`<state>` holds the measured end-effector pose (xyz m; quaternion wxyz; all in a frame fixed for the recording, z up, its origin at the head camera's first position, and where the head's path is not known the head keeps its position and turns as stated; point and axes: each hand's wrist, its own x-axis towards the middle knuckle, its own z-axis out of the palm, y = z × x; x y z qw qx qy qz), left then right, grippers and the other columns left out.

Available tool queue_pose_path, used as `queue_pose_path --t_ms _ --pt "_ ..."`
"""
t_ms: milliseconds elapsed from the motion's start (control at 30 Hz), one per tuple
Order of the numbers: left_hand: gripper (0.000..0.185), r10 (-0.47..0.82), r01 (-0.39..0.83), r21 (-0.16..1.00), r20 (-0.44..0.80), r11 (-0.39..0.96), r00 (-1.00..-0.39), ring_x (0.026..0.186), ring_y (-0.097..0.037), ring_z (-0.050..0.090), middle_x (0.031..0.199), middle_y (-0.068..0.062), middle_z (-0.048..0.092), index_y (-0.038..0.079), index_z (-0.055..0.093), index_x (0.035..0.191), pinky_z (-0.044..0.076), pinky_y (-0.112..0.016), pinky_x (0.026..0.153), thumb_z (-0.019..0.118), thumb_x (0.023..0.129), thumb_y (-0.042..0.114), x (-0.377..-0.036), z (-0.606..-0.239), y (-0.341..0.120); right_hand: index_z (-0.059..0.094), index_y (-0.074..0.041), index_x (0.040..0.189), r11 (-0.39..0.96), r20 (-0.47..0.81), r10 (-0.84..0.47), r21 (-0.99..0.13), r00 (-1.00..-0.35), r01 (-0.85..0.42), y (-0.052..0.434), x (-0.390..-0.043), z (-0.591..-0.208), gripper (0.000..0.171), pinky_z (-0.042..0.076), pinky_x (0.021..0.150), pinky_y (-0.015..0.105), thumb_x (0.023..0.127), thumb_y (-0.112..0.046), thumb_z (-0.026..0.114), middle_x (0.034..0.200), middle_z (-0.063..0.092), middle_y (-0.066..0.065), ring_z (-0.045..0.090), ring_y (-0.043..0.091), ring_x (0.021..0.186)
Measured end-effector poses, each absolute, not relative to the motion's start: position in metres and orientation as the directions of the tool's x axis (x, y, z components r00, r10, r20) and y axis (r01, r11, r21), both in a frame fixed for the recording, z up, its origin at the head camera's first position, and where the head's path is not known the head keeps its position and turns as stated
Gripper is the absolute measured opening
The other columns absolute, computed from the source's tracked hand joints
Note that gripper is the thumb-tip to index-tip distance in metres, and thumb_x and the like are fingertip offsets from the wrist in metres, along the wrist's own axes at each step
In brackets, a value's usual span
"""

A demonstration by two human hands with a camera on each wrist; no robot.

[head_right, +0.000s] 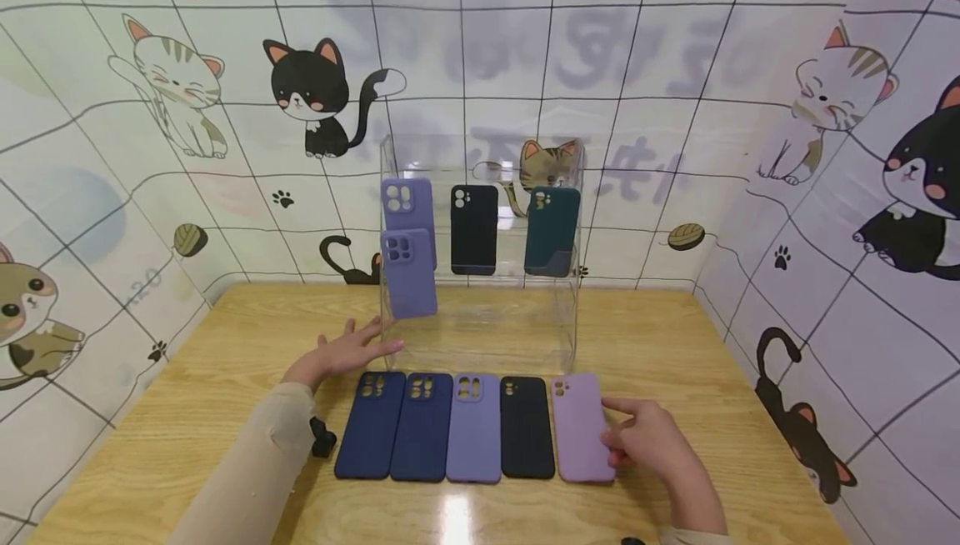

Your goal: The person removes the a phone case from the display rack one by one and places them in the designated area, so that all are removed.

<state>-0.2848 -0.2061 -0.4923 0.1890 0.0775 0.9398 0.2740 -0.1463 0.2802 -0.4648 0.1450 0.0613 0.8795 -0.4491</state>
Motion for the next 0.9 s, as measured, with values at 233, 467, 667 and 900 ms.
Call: queue_pose_path --t_ms 233,467,667,900 --pt "0.105 0.248 0.041 0.543 -0.313 0.839 -0.917 0.165 -0.044 -0.019 0.183 -0.001 0.005 0.029 0.026 0.171 -0.023 -0.082 0.117 0.043 0.09 0.092 -0.2844 -0.4927 -0.2057 0.053 0.013 0.148 0.605 -0.306 -0.003 -0.759 -0.952 0.242 0.2773 -0.1466 -0.4667 0.06 0.059 0.059 0.033 0.093 0.002 0.074 0.081 0.076 0.008 0.068 0.017 0.062" --pt "0.105 0.245 0.037 0.545 -0.315 0.838 -0.917 0.165 -0.044 -0.018 0.183 -0.001 0.006 0.029 0.027 0.171 -0.024 -0.081 0.117 0.044 0.089 0.093 -0.2832 -0.4914 -0.2051 0.055 0.014 0.146 0.606 -0.294 -0.01 -0.762 -0.956 0.228 0.276 -0.1454 -0.4671 0.058 0.058 0.058 0.032 0.093 0.0 0.075 0.074 0.074 0.007 0.067 0.018 0.061" --pt "0.105 0.249 0.04 0.546 -0.313 0.837 -0.917 0.165 -0.044 -0.018 0.183 -0.002 0.006 0.029 0.027 0.171 -0.024 -0.081 0.117 0.044 0.09 0.092 -0.2822 -0.4903 -0.2046 0.057 0.01 0.147 0.603 -0.313 0.007 -0.756 -0.95 0.253 0.2758 -0.1465 -0.4685 0.057 0.059 0.059 0.033 0.094 -0.002 0.076 0.073 0.073 0.007 0.067 0.018 0.061" --pt "0.105 0.247 0.039 0.547 -0.312 0.836 -0.918 0.165 -0.044 -0.019 0.183 -0.002 0.006 0.028 0.028 0.171 -0.024 -0.082 0.117 0.045 0.089 0.093 -0.2828 -0.4915 -0.2053 0.06 0.005 0.146 0.618 -0.32 0.036 -0.738 -0.947 0.273 0.2747 -0.1454 -0.4662 0.054 0.058 0.059 0.033 0.097 -0.01 0.076 0.066 0.07 0.006 0.067 0.018 0.06"
